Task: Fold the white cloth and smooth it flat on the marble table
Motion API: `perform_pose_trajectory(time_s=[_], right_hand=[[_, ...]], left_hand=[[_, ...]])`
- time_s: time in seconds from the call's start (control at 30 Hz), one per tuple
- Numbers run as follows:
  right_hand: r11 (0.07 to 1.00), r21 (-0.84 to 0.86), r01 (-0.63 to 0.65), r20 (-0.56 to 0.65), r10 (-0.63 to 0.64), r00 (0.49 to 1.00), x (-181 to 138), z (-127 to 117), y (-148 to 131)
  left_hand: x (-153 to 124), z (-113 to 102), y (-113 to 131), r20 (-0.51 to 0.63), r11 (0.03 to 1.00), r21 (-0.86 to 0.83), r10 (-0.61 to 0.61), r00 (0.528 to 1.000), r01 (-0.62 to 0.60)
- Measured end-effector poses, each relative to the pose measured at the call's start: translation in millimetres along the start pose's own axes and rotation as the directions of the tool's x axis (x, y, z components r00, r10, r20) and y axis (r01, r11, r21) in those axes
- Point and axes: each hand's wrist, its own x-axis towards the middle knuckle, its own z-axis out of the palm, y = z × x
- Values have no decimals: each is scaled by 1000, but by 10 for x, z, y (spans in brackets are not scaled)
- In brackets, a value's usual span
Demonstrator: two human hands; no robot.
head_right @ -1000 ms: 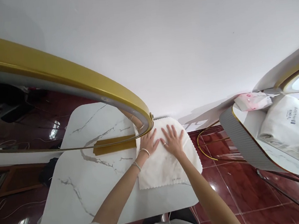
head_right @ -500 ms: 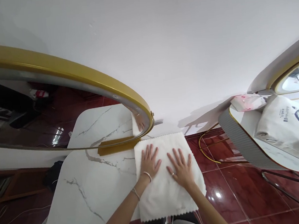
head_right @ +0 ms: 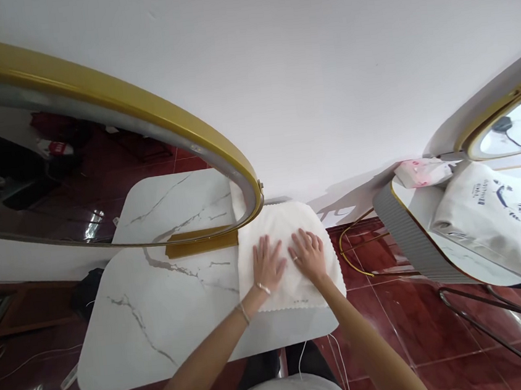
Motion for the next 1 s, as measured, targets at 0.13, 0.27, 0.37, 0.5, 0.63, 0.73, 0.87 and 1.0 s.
perform_pose_trajectory(time_s=[0.13, 0.27, 0.37, 0.5, 0.63, 0.73, 0.87, 1.0], right_hand=[[997, 42, 65, 23, -66, 998, -613, -205, -126], [995, 29, 100, 126, -103, 987, -1117, -419, -355], [997, 16, 78, 130, -80, 988, -1288, -483, -486], [999, 19, 47, 113, -49, 992, -1257, -437, -535], [998, 49, 35, 79, -38, 996, -1073, -330, -428], [998, 65, 6, 89, -12, 996, -871, -249, -290], [998, 60, 14, 33, -16, 999, -597, -141, -218], [997, 42, 59, 74, -62, 995, -434, -41, -388]], left_hand=[[-902, -32, 159, -3, 999, 3, 40, 999, -40], [-1417, -109, 215, 21, 999, 39, 25, 999, -26], [-1560, -123, 221, 16, 998, 51, 36, 999, -37], [-1305, -97, 102, -60, 988, 35, -151, 987, 153], [-694, -63, -195, -138, 966, 45, -245, 960, 253], [-389, -22, -405, -123, 984, 76, -149, 981, 159], [-333, 18, -539, -118, 980, 95, -166, 979, 177], [-406, -26, -667, -137, 954, 104, -267, 954, 282]])
